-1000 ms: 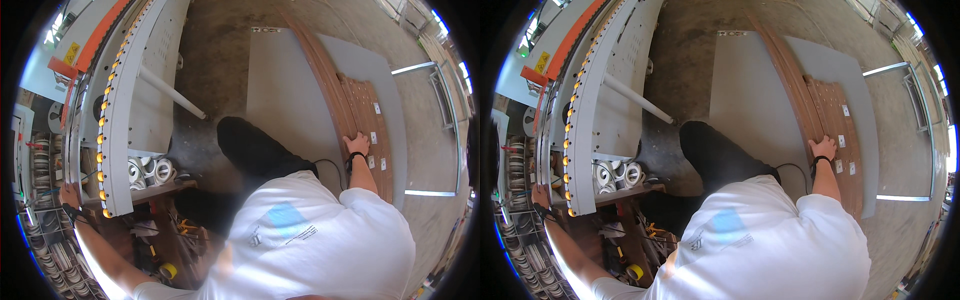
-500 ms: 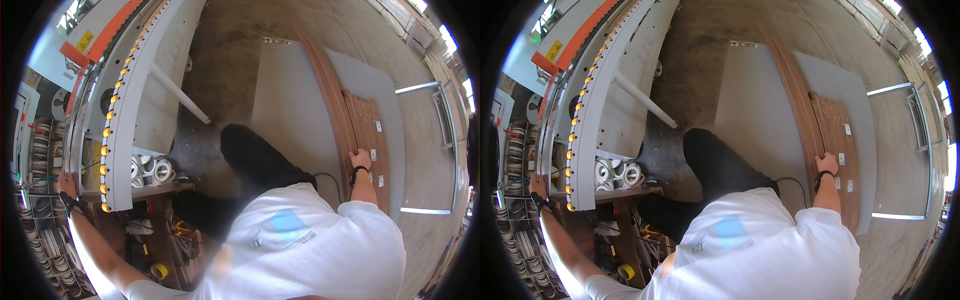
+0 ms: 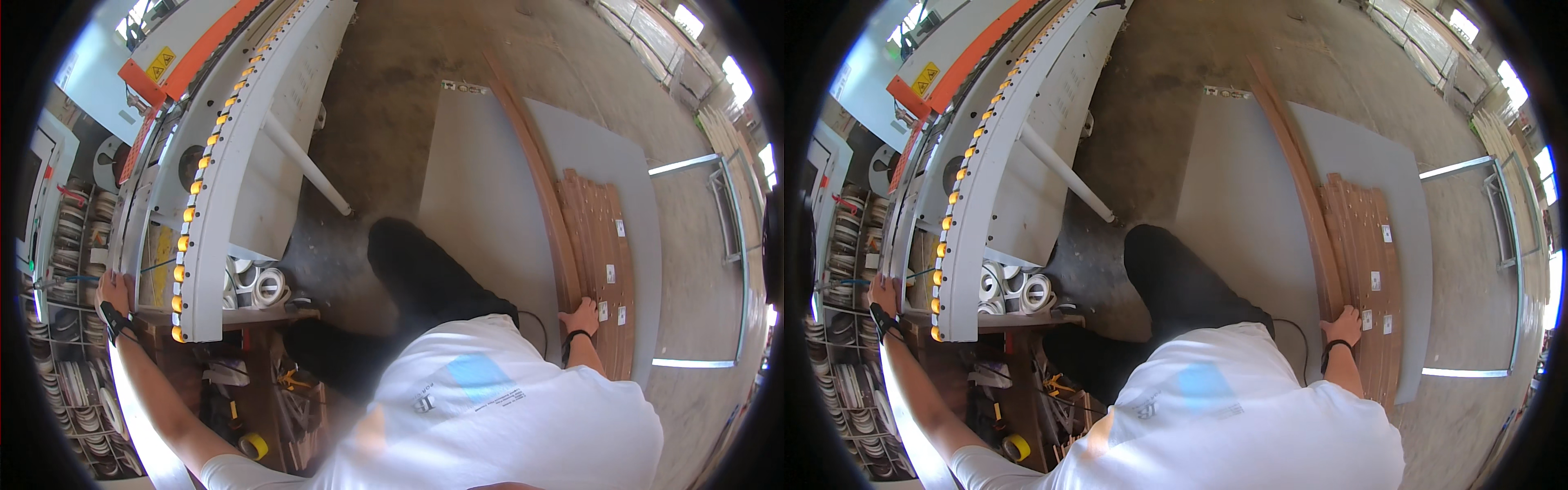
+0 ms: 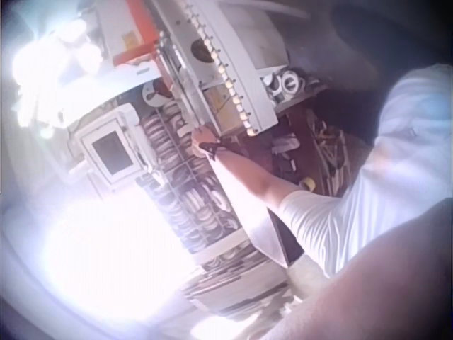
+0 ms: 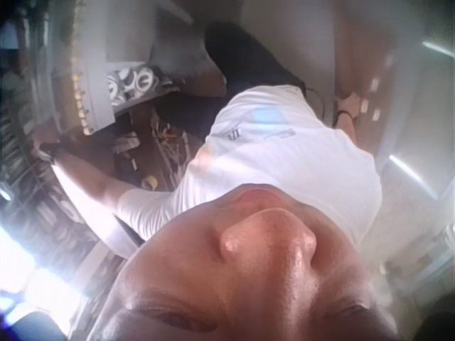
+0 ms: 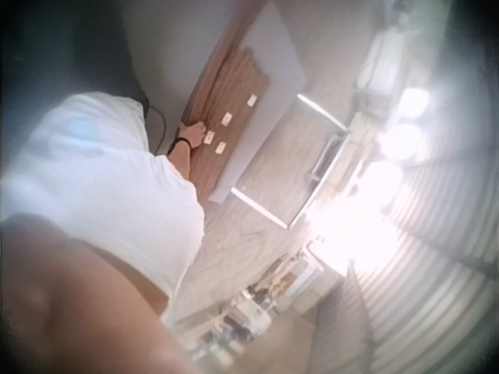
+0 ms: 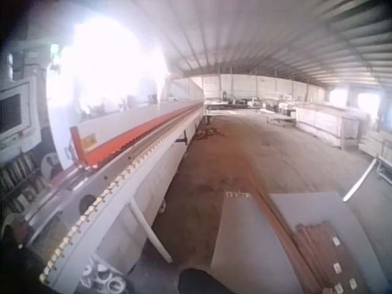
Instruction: Feeding long wooden strips into an edge banding machine for processing.
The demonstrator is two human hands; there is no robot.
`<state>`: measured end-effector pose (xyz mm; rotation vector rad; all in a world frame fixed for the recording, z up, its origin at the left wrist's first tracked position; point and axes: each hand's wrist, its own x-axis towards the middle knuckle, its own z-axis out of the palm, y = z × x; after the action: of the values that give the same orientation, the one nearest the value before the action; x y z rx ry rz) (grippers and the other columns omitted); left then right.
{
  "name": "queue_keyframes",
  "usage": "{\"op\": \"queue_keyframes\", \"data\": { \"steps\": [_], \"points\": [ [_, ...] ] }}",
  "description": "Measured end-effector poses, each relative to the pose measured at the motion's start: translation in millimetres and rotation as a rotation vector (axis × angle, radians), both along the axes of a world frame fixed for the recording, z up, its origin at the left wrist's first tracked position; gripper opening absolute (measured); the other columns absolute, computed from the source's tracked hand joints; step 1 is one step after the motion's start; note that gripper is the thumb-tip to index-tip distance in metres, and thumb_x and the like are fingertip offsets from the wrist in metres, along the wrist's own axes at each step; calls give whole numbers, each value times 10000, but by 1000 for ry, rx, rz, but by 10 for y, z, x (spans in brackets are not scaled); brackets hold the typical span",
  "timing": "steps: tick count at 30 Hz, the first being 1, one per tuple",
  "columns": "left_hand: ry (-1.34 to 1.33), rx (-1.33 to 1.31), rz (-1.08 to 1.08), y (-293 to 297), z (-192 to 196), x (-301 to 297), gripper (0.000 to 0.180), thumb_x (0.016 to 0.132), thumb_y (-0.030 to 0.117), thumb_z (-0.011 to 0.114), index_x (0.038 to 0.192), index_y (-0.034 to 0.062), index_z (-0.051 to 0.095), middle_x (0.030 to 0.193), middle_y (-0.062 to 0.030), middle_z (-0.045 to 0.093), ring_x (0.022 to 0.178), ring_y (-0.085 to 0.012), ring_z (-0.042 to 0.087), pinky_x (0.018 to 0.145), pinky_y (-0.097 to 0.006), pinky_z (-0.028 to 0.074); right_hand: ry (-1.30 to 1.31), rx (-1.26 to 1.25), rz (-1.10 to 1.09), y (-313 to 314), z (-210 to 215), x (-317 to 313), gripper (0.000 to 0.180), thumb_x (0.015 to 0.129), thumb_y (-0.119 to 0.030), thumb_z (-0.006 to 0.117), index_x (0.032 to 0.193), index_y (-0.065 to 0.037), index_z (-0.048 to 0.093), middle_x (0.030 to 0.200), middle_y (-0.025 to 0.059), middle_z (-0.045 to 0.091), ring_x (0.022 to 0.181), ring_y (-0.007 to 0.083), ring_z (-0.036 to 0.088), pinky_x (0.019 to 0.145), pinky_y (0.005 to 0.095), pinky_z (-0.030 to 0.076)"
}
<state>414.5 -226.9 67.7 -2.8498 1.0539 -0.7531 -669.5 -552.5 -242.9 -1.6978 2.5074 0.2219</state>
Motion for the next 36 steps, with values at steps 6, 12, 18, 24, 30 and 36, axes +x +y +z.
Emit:
{"op": "queue_keyframes", "data": {
  "steps": [6, 12, 18, 24, 30, 36],
  "points": [
    [11, -11, -22, 7, 44, -82, 432, 1009, 302, 571, 1322, 20, 666, 1312, -239, 683, 1226, -466, 619, 1044, -545, 483, -20, -108, 121, 1, -9, 356, 595, 726, -295, 900, 1176, -98, 565, 1242, 138, 607, 1214, 383, 621, 970, 519, 566],
    [-18, -35, 45, -136, 74, -469, 413, 995, 282, 591, 1303, 21, 674, 1298, -215, 694, 1222, -431, 631, 1061, -507, 502, -200, -508, 208, -444, 639, 752, 507, 715, -138, 814, 1132, -91, 530, 1191, 171, 588, 1059, 462, 658, 869, 556, 571],
    [-1, -119, 65, -165, 217, -796, 394, 967, 305, 617, 1256, 44, 680, 1234, -228, 702, 1198, -430, 633, 1027, -520, 510, -20, -675, 335, -894, 1644, 851, 499, 730, -152, 846, 1135, -121, 557, 1196, 106, 607, 1034, 397, 683, 813, 531, 586],
    [-132, -39, 46, -317, 321, -950, 428, 936, 284, 633, 1322, 105, 685, 1360, -139, 691, 1290, -371, 616, 1057, -501, 517, -86, -913, 483, -908, 2544, 1117, 535, 717, -50, 828, 1189, -113, 584, 1201, 101, 614, 1077, 389, 674, 812, 512, 591],
    [-290, -326, -377, -967, 597, -1986, 394, 892, 191, 752, 1266, 76, 706, 1333, -117, 708, 1246, -349, 641, 1053, -470, 516, -173, -1092, 701, -917, 2789, 1246, 550, 703, -8, 807, 1202, -109, 600, 1198, 88, 615, 1048, 370, 678, 810, 487, 577],
    [-308, -269, -935, -1698, 926, -4053, 483, 822, 163, 795, 1295, 114, 709, 1405, -79, 681, 1303, -309, 629, 1130, -496, 481, -338, -1215, 940, -855, 2766, 1483, 525, 651, 33, 811, 1134, -65, 630, 1119, 138, 641, 979, 380, 686, 791, 472, 574]
  ]
}}
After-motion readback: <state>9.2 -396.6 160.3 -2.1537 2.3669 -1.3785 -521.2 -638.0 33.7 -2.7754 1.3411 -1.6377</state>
